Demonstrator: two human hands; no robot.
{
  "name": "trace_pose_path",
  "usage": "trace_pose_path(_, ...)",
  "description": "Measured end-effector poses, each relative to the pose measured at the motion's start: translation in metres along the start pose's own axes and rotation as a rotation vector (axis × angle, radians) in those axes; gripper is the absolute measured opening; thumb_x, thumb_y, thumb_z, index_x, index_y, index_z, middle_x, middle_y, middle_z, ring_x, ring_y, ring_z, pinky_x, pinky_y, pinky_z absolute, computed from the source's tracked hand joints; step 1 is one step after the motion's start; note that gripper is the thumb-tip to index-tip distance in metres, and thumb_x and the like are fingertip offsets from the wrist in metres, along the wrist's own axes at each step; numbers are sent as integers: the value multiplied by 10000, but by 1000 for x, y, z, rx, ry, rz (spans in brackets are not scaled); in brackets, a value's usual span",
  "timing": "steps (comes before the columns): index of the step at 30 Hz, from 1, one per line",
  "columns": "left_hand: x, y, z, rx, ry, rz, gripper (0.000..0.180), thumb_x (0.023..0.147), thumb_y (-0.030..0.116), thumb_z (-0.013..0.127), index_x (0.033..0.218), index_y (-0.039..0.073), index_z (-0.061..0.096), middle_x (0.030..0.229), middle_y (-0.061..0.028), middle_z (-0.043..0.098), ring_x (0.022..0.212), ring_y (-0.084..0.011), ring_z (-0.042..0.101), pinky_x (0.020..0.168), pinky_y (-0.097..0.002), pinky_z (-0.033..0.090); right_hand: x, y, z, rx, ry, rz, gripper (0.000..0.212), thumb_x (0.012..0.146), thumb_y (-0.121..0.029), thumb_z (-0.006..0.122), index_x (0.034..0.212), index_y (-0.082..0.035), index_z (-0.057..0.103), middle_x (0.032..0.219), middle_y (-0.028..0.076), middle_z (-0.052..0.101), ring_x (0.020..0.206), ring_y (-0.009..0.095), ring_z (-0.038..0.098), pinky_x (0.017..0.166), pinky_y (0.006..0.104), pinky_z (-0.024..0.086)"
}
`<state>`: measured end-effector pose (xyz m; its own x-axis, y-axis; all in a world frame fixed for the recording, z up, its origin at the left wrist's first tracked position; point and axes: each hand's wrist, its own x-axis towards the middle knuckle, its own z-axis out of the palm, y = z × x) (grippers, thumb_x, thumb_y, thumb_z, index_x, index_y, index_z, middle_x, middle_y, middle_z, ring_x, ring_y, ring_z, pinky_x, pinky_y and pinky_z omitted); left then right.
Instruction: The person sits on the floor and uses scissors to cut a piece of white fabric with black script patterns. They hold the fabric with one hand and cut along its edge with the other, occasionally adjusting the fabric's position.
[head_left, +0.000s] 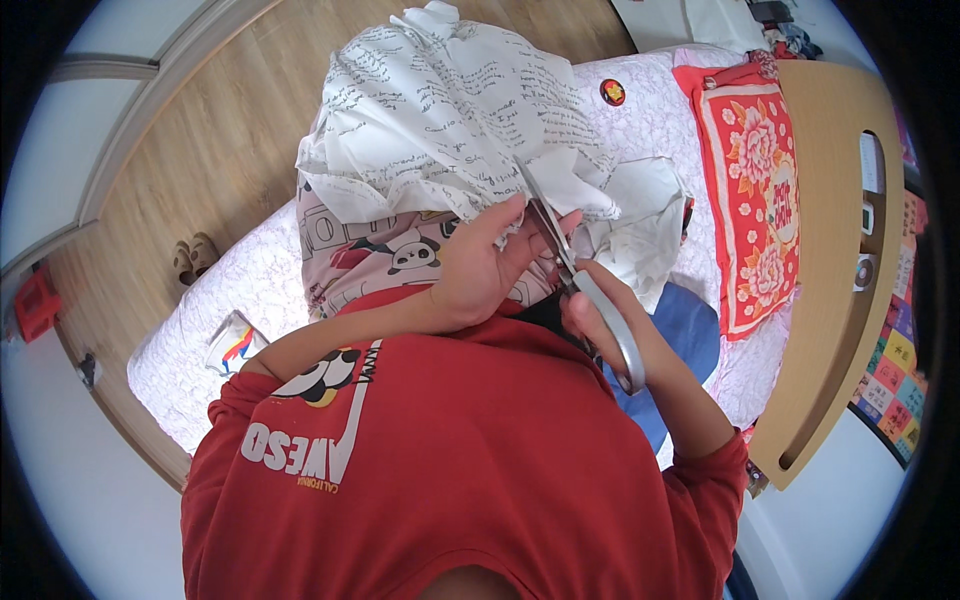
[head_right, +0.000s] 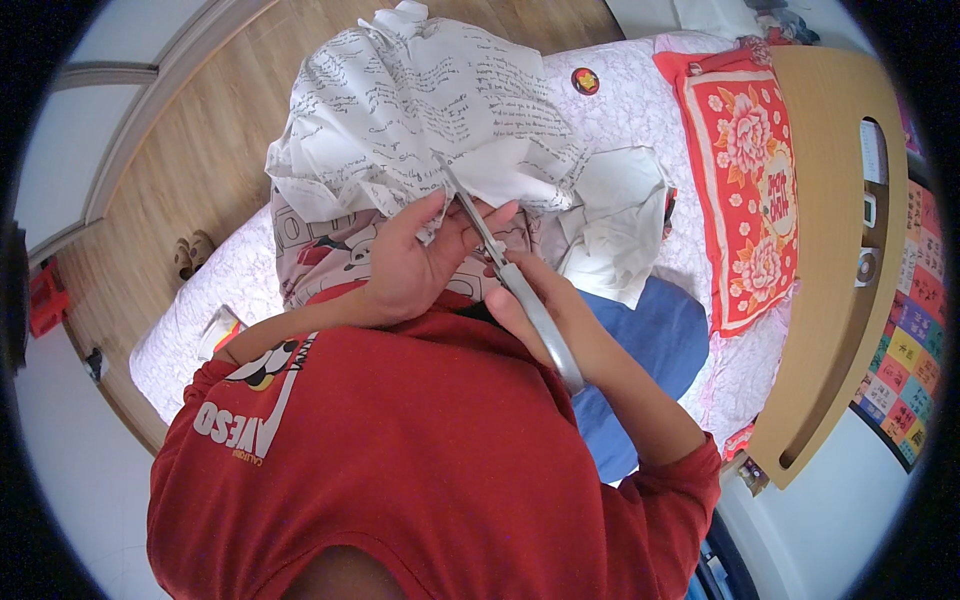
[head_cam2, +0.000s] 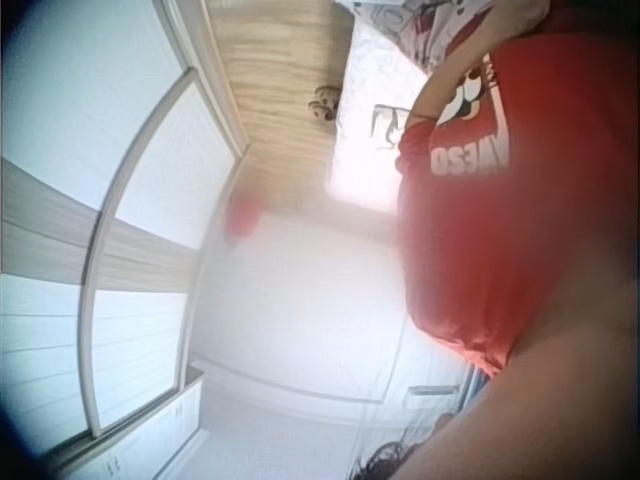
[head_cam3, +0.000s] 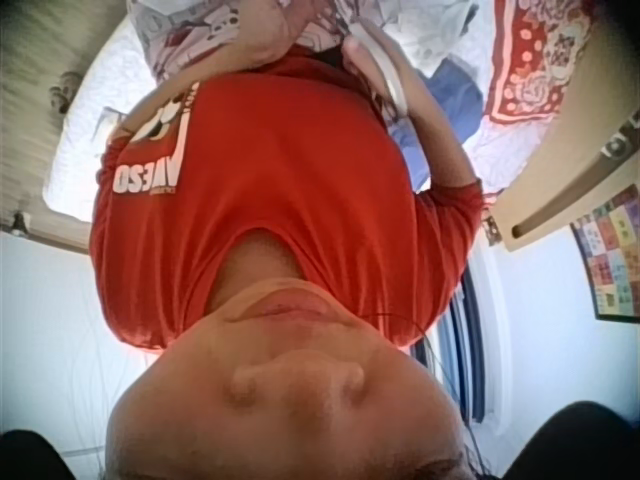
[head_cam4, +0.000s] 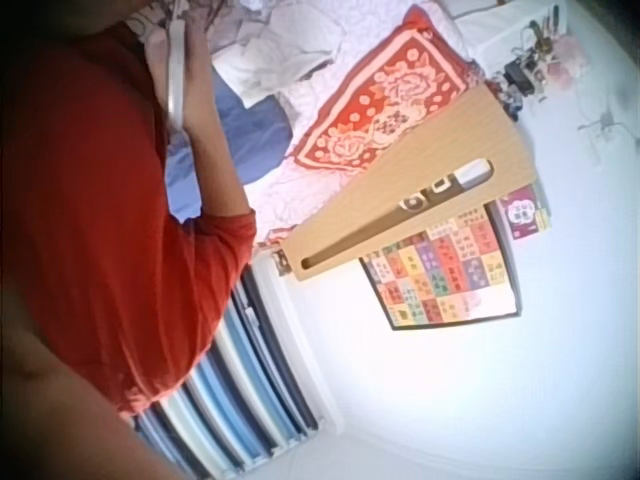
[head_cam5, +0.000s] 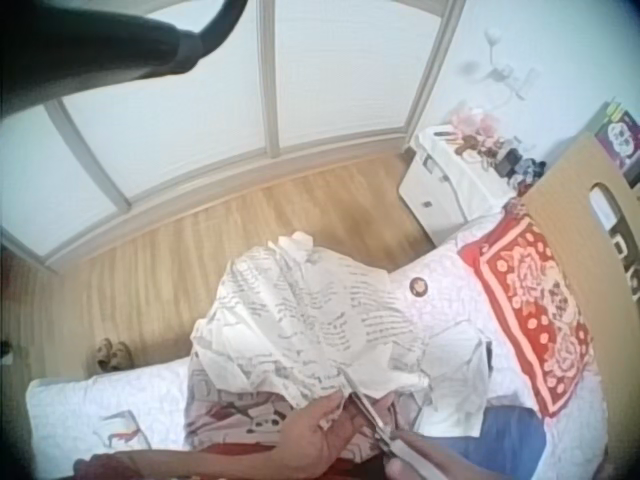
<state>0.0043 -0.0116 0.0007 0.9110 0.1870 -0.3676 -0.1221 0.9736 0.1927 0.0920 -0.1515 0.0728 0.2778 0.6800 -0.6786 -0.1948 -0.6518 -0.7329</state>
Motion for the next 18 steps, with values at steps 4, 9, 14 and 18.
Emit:
trace_pose_path(4,-1,2,0,-14,23,2,363,927,160,345,1197,-72,417,1132,-142,527,1110,-276,507,918,-385,414,4,-9,3,-108,44,-25,409,876,-309,565,1117,13,493,919,70,554,846,113,496,751,249,420)
trace_pose_path(9,0,-1,-7,-5,-58,1,404,932,167,304,1244,-82,360,1232,-170,463,1137,-313,479,982,-421,361,-4,-3,1,43,35,32,391,877,-305,563,1101,11,506,897,73,571,829,120,508,741,257,425)
trace_pose_path(14,1,-2,-6,48,-49,36,418,933,158,295,1278,-77,320,1266,-172,445,1157,-337,459,1010,-445,346,-5,-11,2,-45,70,77,401,864,-302,584,1093,18,510,857,79,579,800,124,516,726,260,430)
trace_pose_path(18,-2,0,-3,87,-41,12,422,941,173,320,1290,-64,307,1270,-168,444,1157,-329,460,1007,-446,352,-7,-6,1,-117,112,40,418,850,-306,603,1089,23,507,827,82,571,762,126,511,694,261,432)
